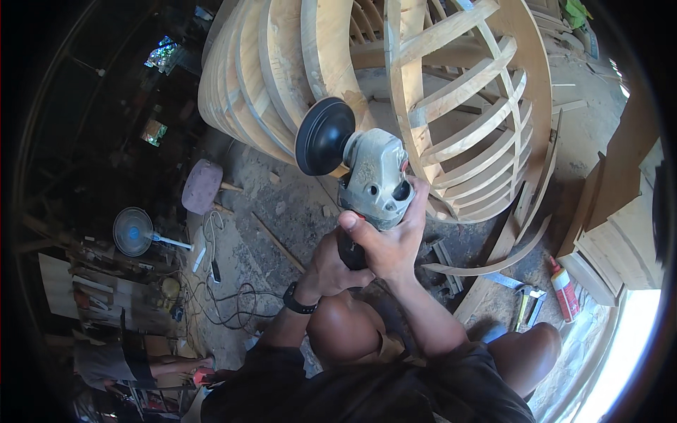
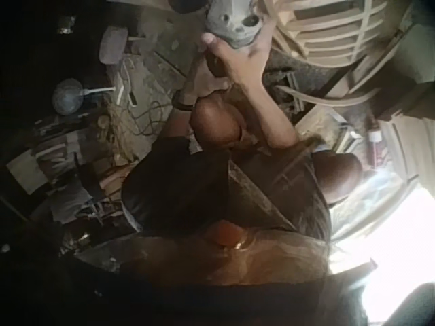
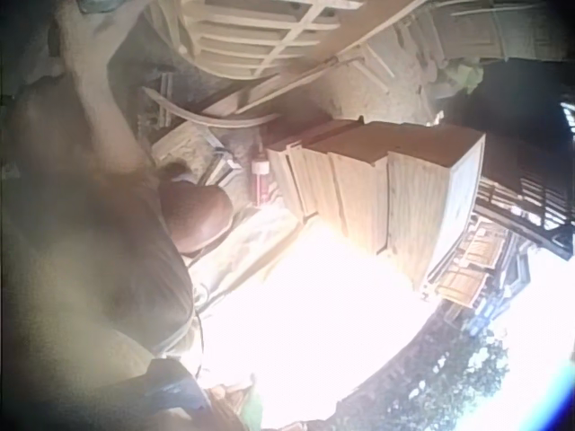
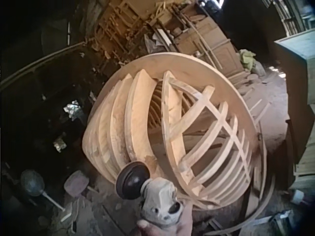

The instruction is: The person fits a curved wooden strip into a large circular wooden frame, applies adhesive from a bottle, and smooths the surfaces of the assembly using a power sander.

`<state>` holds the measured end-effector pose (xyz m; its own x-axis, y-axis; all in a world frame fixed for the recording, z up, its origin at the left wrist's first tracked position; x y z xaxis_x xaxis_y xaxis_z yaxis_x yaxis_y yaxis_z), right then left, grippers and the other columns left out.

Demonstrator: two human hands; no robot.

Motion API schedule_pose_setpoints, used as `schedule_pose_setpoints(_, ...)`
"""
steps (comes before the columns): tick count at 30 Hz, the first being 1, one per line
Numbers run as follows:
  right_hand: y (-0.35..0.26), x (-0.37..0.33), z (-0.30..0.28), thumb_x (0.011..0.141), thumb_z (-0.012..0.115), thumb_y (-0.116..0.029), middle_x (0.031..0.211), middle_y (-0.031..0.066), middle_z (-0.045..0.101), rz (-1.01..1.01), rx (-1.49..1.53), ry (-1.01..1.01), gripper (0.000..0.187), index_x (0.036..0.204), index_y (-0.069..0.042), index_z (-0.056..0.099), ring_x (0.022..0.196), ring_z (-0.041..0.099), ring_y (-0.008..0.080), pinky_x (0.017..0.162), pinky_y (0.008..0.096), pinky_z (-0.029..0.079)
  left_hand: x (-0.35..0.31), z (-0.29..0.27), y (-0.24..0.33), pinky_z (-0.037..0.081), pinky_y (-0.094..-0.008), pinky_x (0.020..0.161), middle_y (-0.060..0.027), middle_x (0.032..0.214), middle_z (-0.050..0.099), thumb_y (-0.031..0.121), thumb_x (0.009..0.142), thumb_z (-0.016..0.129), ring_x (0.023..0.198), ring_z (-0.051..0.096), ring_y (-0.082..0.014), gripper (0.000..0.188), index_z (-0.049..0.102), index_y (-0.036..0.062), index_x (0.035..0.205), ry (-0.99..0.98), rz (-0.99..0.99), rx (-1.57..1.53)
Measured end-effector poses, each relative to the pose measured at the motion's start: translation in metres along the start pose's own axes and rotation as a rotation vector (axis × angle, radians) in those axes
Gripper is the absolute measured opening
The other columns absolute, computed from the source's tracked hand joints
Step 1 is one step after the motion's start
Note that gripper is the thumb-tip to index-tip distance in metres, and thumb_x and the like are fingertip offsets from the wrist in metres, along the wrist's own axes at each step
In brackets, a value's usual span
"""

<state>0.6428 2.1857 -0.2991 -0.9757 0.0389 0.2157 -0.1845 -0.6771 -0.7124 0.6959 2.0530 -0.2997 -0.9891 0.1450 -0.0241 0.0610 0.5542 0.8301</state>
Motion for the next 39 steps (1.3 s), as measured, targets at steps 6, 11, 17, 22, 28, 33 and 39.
schedule_pose_setpoints(6, -0.023, 0.003, -0.003, 0.079, 0.083, -0.030, 0.116, 0.0159, 0.054, 0.043, -0.026, -0.081, 0.077, 0.129, 0.003, 0.036, 0.110, 0.054, 0.0218, 0.098, 0.0361, 0.043, -0.004, 0.014, 0.021, 0.051, -0.0333, 0.085, -0.0076, 0.103, 0.065, 0.030, 0.069, 0.079, 0.097, 0.064, -0.0170, 0.068, 0.053, -0.0020, 0.123, -0.026, -0.044, -0.189)
schedule_pose_setpoints(11, -0.022, 0.005, -0.007, 0.087, 0.073, -0.026, 0.121, 0.0194, 0.052, -0.022, -0.070, -0.113, 0.073, 0.137, 0.003, 0.030, 0.114, 0.054, 0.0256, 0.101, 0.0384, 0.041, -0.002, 0.019, 0.029, 0.050, -0.0321, 0.087, -0.0067, 0.106, 0.064, 0.028, 0.073, 0.077, 0.099, 0.062, -0.0162, 0.065, 0.053, -0.0025, 0.125, -0.016, -0.062, -0.336)
schedule_pose_setpoints(17, -0.014, 0.015, -0.013, 0.090, 0.068, -0.023, 0.121, 0.0225, 0.055, 0.020, -0.026, -0.100, 0.070, 0.140, 0.005, 0.026, 0.110, 0.058, 0.0284, 0.097, 0.0396, 0.044, 0.007, 0.022, 0.037, 0.046, -0.0319, 0.094, -0.0067, 0.115, 0.061, 0.028, 0.077, 0.075, 0.107, 0.058, -0.0160, 0.065, 0.051, -0.0019, 0.129, -0.074, -0.128, -0.424)
schedule_pose_setpoints(22, -0.009, 0.014, -0.011, 0.091, 0.068, -0.023, 0.124, 0.0238, 0.051, -0.035, -0.154, -0.112, 0.071, 0.141, 0.005, 0.025, 0.115, 0.054, 0.0284, 0.100, 0.0404, 0.043, 0.006, 0.018, 0.030, 0.046, -0.0318, 0.094, -0.0062, 0.115, 0.061, 0.028, 0.077, 0.074, 0.106, 0.058, -0.0156, 0.067, 0.049, -0.0016, 0.132, -0.052, -0.137, -0.434)
schedule_pose_setpoints(28, -0.005, 0.014, -0.014, 0.091, 0.068, -0.024, 0.126, 0.0241, 0.050, -0.009, -0.161, -0.073, 0.074, 0.142, 0.006, 0.024, 0.115, 0.054, 0.0292, 0.101, 0.0408, 0.042, 0.009, 0.022, 0.017, 0.047, -0.0318, 0.092, -0.0062, 0.114, 0.061, 0.029, 0.077, 0.073, 0.105, 0.058, -0.0150, 0.066, 0.049, -0.0010, 0.131, -0.088, -0.155, -0.470)
schedule_pose_setpoints(33, 0.002, 0.000, -0.016, 0.090, 0.068, -0.023, 0.128, 0.0242, 0.048, 0.008, -0.190, -0.031, 0.076, 0.143, 0.007, 0.022, 0.117, 0.053, 0.0300, 0.102, 0.0413, 0.041, -0.002, 0.020, 0.012, 0.048, -0.0314, 0.090, -0.0066, 0.111, 0.062, 0.030, 0.078, 0.074, 0.102, 0.059, -0.0148, 0.065, 0.049, -0.0013, 0.130, -0.120, -0.195, -0.434)
schedule_pose_setpoints(39, 0.004, 0.004, -0.013, 0.090, 0.065, -0.023, 0.131, 0.0267, 0.045, -0.027, -0.136, -0.082, 0.080, 0.146, 0.009, 0.016, 0.120, 0.051, 0.0313, 0.104, 0.0412, 0.039, 0.002, 0.016, 0.018, 0.049, -0.0302, 0.088, -0.0067, 0.107, 0.063, 0.035, 0.078, 0.075, 0.098, 0.061, -0.0147, 0.067, 0.050, -0.0019, 0.128, -0.087, -0.171, -0.466)
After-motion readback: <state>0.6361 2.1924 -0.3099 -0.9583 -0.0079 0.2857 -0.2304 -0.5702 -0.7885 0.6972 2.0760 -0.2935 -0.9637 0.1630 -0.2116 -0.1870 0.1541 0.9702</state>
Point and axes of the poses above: each hand's wrist, its own x-axis towards the middle knuckle, its own z-axis out of the palm, y = z × x, the point moved 5 cm from there along x, towards the middle knuckle
